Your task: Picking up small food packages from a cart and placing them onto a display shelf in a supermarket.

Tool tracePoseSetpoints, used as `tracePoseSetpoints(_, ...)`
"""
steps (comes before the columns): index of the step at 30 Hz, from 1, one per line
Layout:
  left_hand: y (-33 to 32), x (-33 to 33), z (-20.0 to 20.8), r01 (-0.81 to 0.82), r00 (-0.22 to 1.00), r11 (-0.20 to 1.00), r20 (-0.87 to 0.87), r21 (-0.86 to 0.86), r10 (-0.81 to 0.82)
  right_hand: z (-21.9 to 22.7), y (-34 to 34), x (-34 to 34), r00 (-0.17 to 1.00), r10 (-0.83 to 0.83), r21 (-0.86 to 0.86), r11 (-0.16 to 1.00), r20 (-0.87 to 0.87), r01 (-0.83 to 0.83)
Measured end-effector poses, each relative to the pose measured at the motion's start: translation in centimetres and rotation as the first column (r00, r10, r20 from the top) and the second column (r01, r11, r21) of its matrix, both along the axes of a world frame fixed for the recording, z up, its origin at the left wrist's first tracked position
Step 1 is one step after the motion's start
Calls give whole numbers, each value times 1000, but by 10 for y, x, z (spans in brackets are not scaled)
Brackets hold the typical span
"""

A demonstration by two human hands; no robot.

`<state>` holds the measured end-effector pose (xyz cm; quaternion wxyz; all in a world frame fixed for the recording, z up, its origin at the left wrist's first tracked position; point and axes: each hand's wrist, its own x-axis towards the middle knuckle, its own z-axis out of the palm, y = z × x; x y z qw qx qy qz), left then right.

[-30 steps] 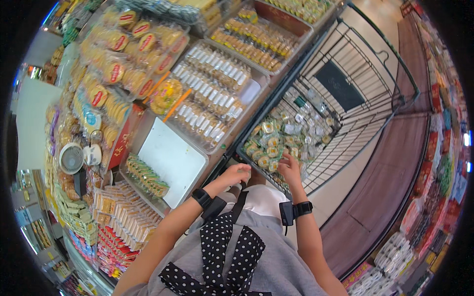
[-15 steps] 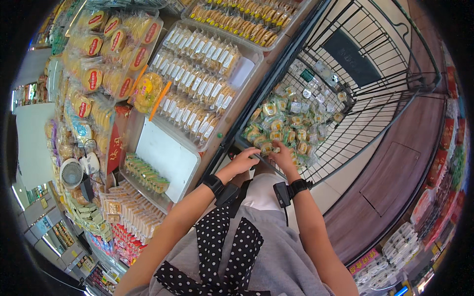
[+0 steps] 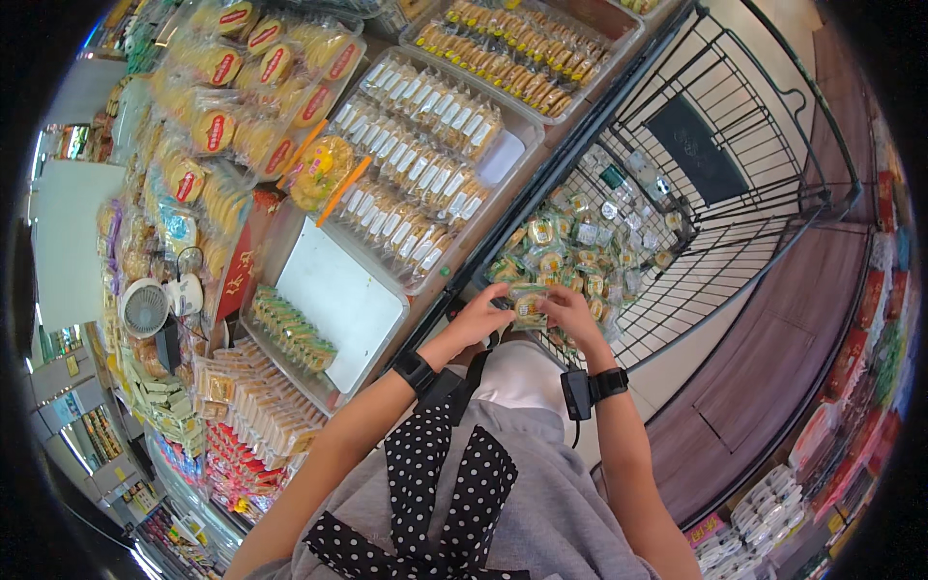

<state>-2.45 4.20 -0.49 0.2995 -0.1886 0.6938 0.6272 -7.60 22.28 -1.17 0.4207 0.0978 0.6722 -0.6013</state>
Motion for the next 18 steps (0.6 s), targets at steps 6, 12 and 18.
tracePoseSetpoints(6,-23,1,46,-160,987,927,75,339,143,68,-35,-13,975,209,-74,974,-77,-215)
tracePoseSetpoints(12,-67,28,89,-369,903,844,-63,389,424,94,-84,-13,913,370,-169,902,-169,-397)
tracePoseSetpoints(18,-98,66,101,-644,707,649,-9,406,707,106,-138,-2,764,591,-134,761,-260,-635)
